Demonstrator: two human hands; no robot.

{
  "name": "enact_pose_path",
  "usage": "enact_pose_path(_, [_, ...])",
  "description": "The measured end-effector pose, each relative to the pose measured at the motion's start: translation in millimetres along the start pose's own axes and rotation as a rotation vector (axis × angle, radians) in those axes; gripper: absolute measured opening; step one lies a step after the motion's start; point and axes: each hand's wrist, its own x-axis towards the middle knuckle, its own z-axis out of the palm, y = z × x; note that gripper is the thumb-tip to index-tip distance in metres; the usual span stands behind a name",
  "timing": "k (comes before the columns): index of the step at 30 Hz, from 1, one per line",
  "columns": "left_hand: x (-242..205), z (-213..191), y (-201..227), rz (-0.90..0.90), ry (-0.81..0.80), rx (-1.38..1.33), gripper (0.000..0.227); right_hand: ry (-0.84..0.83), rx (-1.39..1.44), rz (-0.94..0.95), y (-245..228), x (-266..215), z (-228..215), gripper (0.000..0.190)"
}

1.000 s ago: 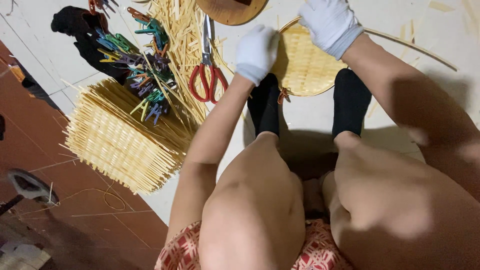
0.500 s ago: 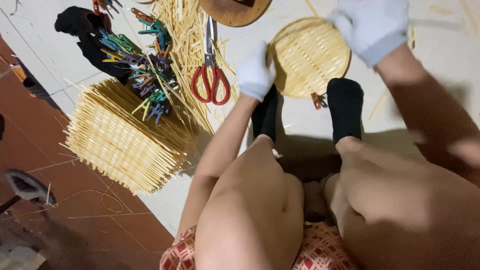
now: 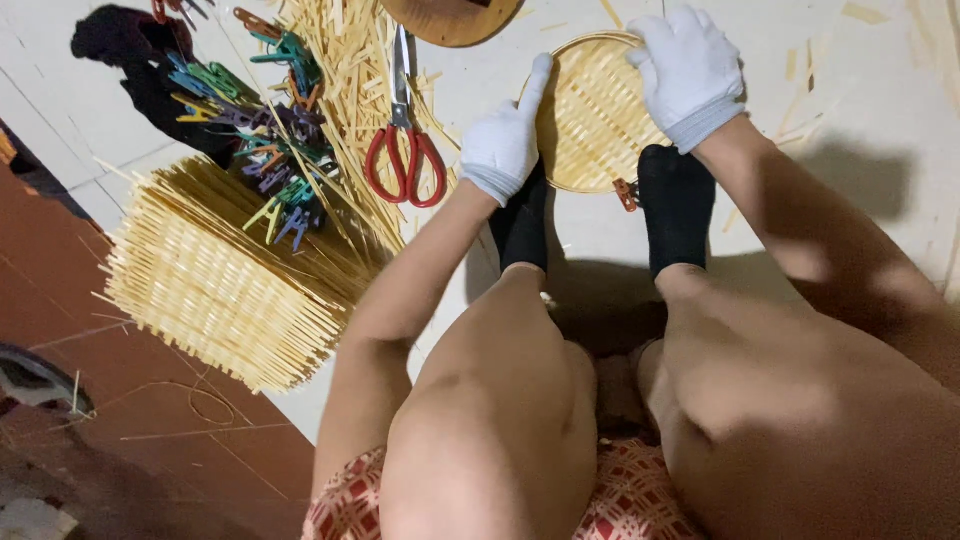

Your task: Weaving and trimming bamboo strips around a mold to create a small basket.

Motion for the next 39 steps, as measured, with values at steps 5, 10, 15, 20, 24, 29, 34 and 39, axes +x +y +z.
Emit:
enact_pose_path(5, [10.1,-7.5,-4.8,0.222,0.194,0.063,0.086,0.011,-0.055,0.001,7.4,2.5,12.9,0.018])
enact_pose_path(10, [35.2,-34.9,14.0,0.319,0.51,-0.306,0.034,0.055,-0.06,-0.014,12.3,-0.4,24.8,0.016])
enact_pose_path(15, [69.8,-24.4,14.5,-0.058,0.301,-0.437,0.028,0.112,-0.143,-0.067,26.0,-3.9,42.0,0.013])
enact_pose_path(20, [66.6,-25.5,19.5,0.045,0.36,-0.311,0.027,0.177,-0.217,-0.103,21.8,-1.6,39.0,0.013])
enact_pose_path(24, [81.8,-23.6,23.6,0.228,0.377,-0.138,0.02,0.153,-0.168,-0.1,15.5,0.1,26.2,0.01])
enact_pose_path(29, [133.3,-15.8,53.5,0.216,-0.032,-0.139,0.019,0.101,-0.231,-0.085,7.9,5.4,13.3,0.013])
enact_pose_path(34, [148.6,-2.8,10.5,0.625,0.018,0.161,0.02,0.063,-0.226,-0.009,-0.5,20.0,-10.1,0.017])
enact_pose_path(39, [100.9,-25.6,-31.0,0.198,0.07,-0.012,0.021,-0.304,0.196,0.492,-17.6,32.9,-59.3,0.033])
